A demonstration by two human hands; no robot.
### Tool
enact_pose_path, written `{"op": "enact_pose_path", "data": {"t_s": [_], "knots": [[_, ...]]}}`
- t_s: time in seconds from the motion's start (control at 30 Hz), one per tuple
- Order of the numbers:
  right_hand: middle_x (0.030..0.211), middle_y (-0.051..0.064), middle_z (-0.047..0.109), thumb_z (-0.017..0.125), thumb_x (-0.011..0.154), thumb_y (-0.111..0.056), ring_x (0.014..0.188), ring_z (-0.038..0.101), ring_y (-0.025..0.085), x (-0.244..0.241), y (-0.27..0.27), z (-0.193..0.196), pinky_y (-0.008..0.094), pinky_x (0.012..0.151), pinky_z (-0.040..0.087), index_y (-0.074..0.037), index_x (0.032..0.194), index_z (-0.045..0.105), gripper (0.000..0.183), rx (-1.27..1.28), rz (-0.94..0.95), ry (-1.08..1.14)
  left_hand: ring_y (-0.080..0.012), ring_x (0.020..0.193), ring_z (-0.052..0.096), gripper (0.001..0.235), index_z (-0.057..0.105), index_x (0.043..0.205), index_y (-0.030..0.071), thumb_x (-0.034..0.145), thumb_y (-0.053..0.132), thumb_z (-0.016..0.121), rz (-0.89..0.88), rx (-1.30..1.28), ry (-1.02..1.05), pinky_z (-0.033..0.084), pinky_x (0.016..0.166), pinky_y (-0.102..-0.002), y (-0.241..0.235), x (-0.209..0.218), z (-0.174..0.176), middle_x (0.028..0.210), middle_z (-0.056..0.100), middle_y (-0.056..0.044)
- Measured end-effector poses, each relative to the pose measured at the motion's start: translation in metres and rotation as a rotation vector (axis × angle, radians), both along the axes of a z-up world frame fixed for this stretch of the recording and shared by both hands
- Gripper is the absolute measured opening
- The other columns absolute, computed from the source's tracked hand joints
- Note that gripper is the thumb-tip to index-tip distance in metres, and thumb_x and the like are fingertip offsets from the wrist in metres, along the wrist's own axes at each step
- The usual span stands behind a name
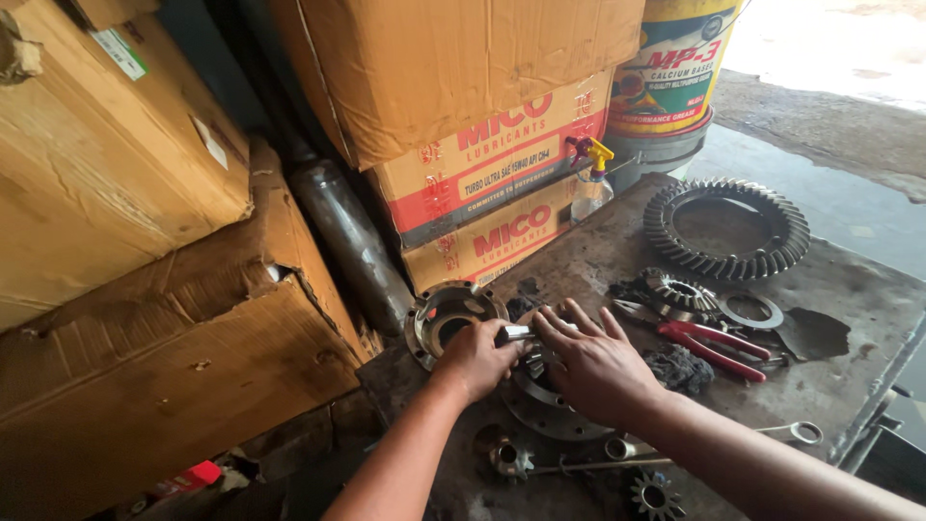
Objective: The person assembles a differential gear assembly by hand. They place components into a metal housing, insert a central shaft through the gears, and use a small metal pin to secure the assembly.
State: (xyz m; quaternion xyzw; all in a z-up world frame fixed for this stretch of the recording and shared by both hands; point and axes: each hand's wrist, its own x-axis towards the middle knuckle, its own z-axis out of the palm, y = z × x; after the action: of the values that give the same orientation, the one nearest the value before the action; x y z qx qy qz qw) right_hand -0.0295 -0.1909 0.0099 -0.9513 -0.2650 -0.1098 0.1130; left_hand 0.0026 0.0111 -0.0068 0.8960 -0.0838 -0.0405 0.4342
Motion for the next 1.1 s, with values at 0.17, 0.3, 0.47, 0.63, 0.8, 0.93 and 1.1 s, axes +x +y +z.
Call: {"op": "enact_pose_path", "data": {"t_s": [0.17, 0.3, 0.47, 0.63, 0.8, 0.93, 1.1], "knots": [[0.15, 0.019, 0.051, 0.069, 0.075, -0.023, 0.149, 0.031, 0.037, -0.004, 0.006, -0.01, 0.063, 0.116, 0.022, -0.008, 0.154, 0.039, 0.086, 0.074, 0.096, -0.023, -0.0252, 0.073, 0.077, 0.028, 0.075, 0.107, 0.01, 0.088, 0.031, 0.07, -0.029, -0.012, -0.119, 0.058, 0.067, -0.039, 0.003, 0.005, -0.006, 0.078, 0.076, -0.01], [0.136, 0.016, 0.063, 0.064, 0.078, -0.015, 0.14, 0.046, 0.03, 0.01, -0.009, -0.01, 0.057, 0.115, 0.028, -0.011, 0.15, 0.045, 0.075, 0.164, 0.051, 0.007, -0.0265, 0.075, 0.076, 0.03, 0.076, 0.108, 0.014, 0.088, 0.035, 0.068, -0.018, 0.073, -0.047, 0.057, 0.07, -0.041, 0.003, 0.0, -0.003, 0.076, 0.076, -0.011], [0.111, 0.009, 0.077, 0.061, 0.089, -0.017, 0.103, 0.072, 0.028, 0.018, -0.005, -0.003, 0.046, 0.11, 0.045, -0.02, 0.139, 0.061, 0.05, 0.183, -0.071, 0.05, -0.0317, 0.086, 0.074, 0.036, 0.076, 0.111, 0.014, 0.086, 0.039, 0.073, -0.01, 0.144, -0.17, 0.057, 0.076, -0.044, 0.002, -0.002, -0.001, 0.088, 0.076, -0.015], [0.101, 0.007, 0.081, 0.063, 0.087, -0.017, 0.094, 0.078, 0.025, 0.022, -0.012, 0.01, 0.042, 0.108, 0.051, -0.025, 0.125, 0.071, 0.04, 0.417, -0.052, -0.009, -0.0323, 0.094, 0.074, 0.042, 0.076, 0.115, 0.018, 0.082, 0.044, 0.076, -0.024, 0.108, -0.212, 0.058, 0.08, -0.042, 0.003, -0.009, 0.005, 0.098, 0.077, -0.014], [0.136, 0.01, 0.067, 0.063, 0.09, -0.02, 0.126, 0.06, 0.027, 0.005, -0.004, -0.002, 0.05, 0.107, 0.038, -0.019, 0.137, 0.064, 0.046, 0.32, 0.034, -0.022, -0.033, 0.098, 0.072, 0.048, 0.073, 0.123, 0.025, 0.082, 0.048, 0.076, 0.037, 0.15, -0.068, 0.058, 0.083, -0.043, -0.003, -0.01, 0.012, 0.103, 0.074, -0.015], [0.15, 0.002, 0.055, 0.058, 0.094, -0.026, 0.15, 0.033, 0.021, 0.002, -0.005, -0.004, 0.059, 0.121, 0.017, -0.018, 0.149, 0.049, 0.056, 0.081, -0.019, 0.082, -0.0327, 0.099, 0.073, 0.046, 0.072, 0.122, 0.022, 0.081, 0.041, 0.076, 0.024, 0.099, -0.192, 0.057, 0.083, -0.042, -0.006, -0.005, 0.005, 0.104, 0.075, -0.014], [0.159, 0.01, 0.039, 0.066, 0.084, -0.035, 0.153, 0.022, 0.03, -0.009, -0.005, -0.002, 0.059, 0.122, 0.011, -0.013, 0.156, 0.029, 0.084, -0.07, -0.042, 0.122, -0.0337, 0.099, 0.073, 0.037, 0.075, 0.115, 0.019, 0.084, 0.038, 0.073, 0.012, 0.164, -0.196, 0.057, 0.083, -0.044, -0.007, -0.002, 0.001, 0.103, 0.077, -0.014]]}}
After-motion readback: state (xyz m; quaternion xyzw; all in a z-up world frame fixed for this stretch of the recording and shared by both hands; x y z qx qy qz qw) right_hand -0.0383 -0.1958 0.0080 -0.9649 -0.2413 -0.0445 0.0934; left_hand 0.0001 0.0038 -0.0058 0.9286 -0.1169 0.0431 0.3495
